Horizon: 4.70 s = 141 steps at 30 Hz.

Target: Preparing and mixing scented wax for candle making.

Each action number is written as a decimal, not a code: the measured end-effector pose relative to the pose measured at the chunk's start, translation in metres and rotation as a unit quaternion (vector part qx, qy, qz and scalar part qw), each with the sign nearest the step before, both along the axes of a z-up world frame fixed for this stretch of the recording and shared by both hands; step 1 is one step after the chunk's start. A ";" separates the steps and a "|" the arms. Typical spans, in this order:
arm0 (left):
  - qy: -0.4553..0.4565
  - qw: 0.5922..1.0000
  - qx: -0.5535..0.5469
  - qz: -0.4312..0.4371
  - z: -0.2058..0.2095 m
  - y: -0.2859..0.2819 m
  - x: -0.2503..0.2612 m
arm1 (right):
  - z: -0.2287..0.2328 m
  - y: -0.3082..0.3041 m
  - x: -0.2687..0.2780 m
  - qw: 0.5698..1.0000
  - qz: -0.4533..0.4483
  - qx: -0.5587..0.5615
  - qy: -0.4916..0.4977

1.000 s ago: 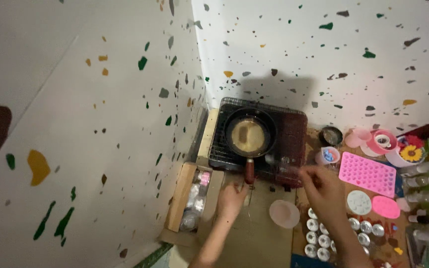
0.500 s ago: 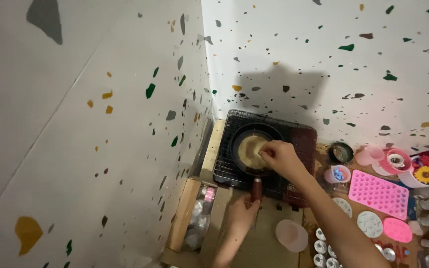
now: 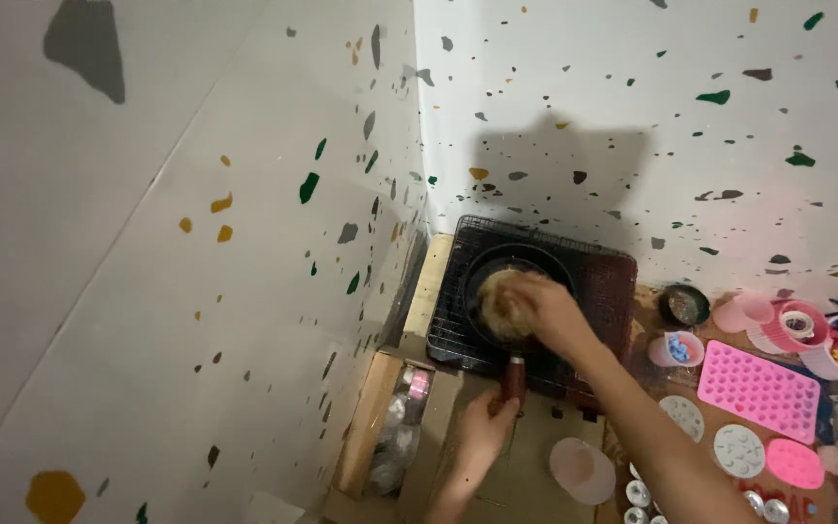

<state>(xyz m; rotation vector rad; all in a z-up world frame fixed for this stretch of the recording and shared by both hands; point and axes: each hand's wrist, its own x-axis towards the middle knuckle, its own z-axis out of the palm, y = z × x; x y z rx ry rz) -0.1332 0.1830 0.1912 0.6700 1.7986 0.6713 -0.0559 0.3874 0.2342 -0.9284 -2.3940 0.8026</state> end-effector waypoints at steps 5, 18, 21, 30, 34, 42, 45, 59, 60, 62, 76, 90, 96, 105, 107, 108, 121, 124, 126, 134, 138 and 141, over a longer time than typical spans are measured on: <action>-0.017 0.999 -0.020 -0.044 0.030 -0.001 -0.011 | 0.010 -0.006 0.021 0.976 -0.107 0.112 -0.155; -0.015 0.999 -0.017 -0.044 0.023 -0.009 -0.011 | 0.010 -0.027 0.019 0.965 -0.157 0.165 -0.127; 0.012 0.995 0.082 0.047 -0.058 -0.013 0.004 | -0.008 -0.045 0.019 0.986 -0.093 0.095 -0.096; 0.021 0.995 0.094 0.021 -0.042 -0.030 -0.005 | 0.012 -0.082 0.071 0.993 -0.069 0.090 -0.042; 0.076 0.989 0.127 0.020 -0.040 -0.044 0.005 | 0.000 -0.104 0.128 0.988 -0.138 0.063 0.030; 0.111 0.988 0.099 -0.027 -0.036 -0.072 0.020 | -0.044 -0.201 0.229 0.922 -0.357 -0.116 -0.090; 0.076 0.985 0.154 0.017 -0.059 -0.077 0.036 | -0.069 -0.228 0.206 0.935 -0.240 -0.119 -0.232; -0.019 0.981 0.157 0.113 -0.077 -0.121 0.015 | -0.033 -0.126 0.012 0.779 -0.329 -0.528 0.076; -0.015 0.986 0.120 0.112 -0.070 -0.126 0.011 | -0.039 -0.124 0.008 0.748 -0.326 -0.561 0.135; -0.002 0.991 0.091 0.099 -0.063 -0.129 0.004 | -0.064 -0.124 0.002 0.741 -0.343 -0.557 0.155; -0.036 0.986 0.089 0.135 -0.092 -0.152 -0.011 | -0.055 -0.137 0.056 0.783 -0.416 -0.441 0.142; 0.077 0.996 0.039 -0.020 -0.022 -0.126 0.030 | -0.010 -0.185 0.211 0.838 -0.405 -0.363 0.049; 0.028 0.989 0.139 0.049 -0.023 -0.125 0.050 | -0.063 -0.205 0.276 0.844 -0.435 -0.315 -0.010; 0.049 0.990 0.120 0.047 -0.004 -0.129 0.058 | -0.112 -0.226 0.319 0.871 -0.410 -0.249 -0.109; 0.058 0.992 0.100 0.041 -0.003 -0.130 0.060 | -0.125 -0.230 0.325 0.873 -0.411 -0.249 -0.087; 0.067 0.994 0.081 0.034 -0.003 -0.130 0.060 | -0.131 -0.232 0.328 0.874 -0.413 -0.249 -0.064; 0.073 0.986 0.130 0.071 -0.006 -0.148 0.062 | -0.151 -0.245 0.335 0.876 -0.431 -0.201 -0.077; 0.061 0.988 0.118 0.085 -0.008 -0.149 0.062 | -0.153 -0.247 0.336 0.891 -0.420 -0.152 -0.087; 0.061 0.991 0.102 0.063 -0.006 -0.150 0.061 | -0.148 -0.249 0.333 0.889 -0.420 -0.150 -0.104; 0.059 0.983 0.148 0.092 -0.014 -0.152 0.060 | -0.144 -0.251 0.330 0.893 -0.421 -0.135 -0.088; 0.068 0.987 0.125 0.072 -0.019 -0.154 0.059 | -0.155 -0.249 0.335 0.889 -0.423 -0.131 -0.122; 0.045 0.983 0.149 0.096 -0.012 -0.156 0.060 | -0.131 -0.252 0.326 0.881 -0.430 -0.153 -0.121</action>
